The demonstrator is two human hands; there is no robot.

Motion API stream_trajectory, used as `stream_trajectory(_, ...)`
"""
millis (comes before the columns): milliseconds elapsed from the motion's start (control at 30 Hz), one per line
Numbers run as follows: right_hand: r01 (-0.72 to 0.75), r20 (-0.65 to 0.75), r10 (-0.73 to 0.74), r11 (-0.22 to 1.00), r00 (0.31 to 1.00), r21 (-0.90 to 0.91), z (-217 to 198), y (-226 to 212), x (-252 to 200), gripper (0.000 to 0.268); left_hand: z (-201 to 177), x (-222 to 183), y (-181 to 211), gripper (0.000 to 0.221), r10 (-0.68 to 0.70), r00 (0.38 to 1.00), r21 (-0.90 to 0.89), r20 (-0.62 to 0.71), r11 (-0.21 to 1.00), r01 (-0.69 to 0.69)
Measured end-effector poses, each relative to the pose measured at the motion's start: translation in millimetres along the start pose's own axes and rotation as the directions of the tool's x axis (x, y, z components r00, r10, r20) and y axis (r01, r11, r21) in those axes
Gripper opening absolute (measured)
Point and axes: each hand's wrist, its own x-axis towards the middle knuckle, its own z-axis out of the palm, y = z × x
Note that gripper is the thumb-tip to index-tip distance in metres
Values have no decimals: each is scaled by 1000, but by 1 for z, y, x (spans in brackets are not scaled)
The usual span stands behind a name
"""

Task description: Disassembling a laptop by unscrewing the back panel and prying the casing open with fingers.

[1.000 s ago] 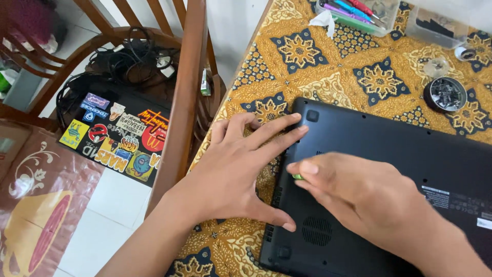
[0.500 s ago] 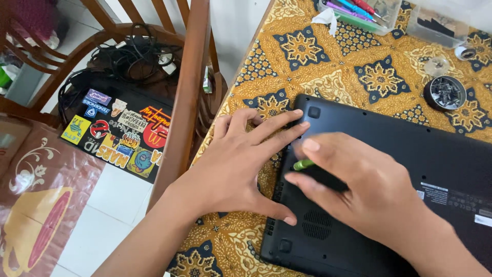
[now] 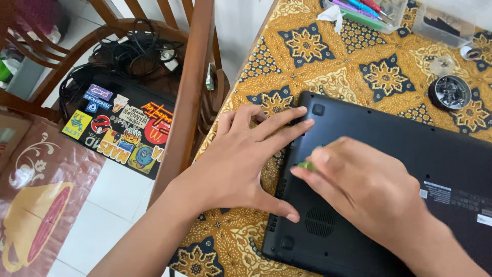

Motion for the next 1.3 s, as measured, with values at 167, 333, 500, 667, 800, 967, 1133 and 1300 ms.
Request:
stream_trajectory(167,-310,51,309,951,950,11,-1,1,-5,49,-2,1,1,124,-1,1000,-9,5,1000,1)
stream_trajectory(333,-190,-114,174,970,978,-152,15,12,-20,44,0,1,0,124,6,1000,22,11,1000,-7)
stream_trajectory(500,-321,-41,319,946,947,-42,-5,-1,-2,27,-1,2,-1,125,5,1000,28,9,1000,-5)
stream_trajectory(667,-147,-14,148,956,989,-254,5,3,-7,35,1,1,-2,126,12,1000,82,20,997,-14)
stream_trajectory(800,99,-155,-115,989,981,-110,-2,3,-3,60,0,1,-1,127,17,1000,80,25,997,-19)
stream_trajectory(967,-46,104,75,967,992,-251,0,0,-3,25,4,2,-2,127,21,1000,90,1,996,-21)
stream_trajectory(1133,-228,-57,222,960,973,-160,11,-2,-3,38,2,3,0,128,15,1000,87,17,996,-16)
stream_trajectory(1300,-324,38,329,940,943,-106,-2,3,-8,50,-1,3,1,126,2,1000,69,14,998,-3)
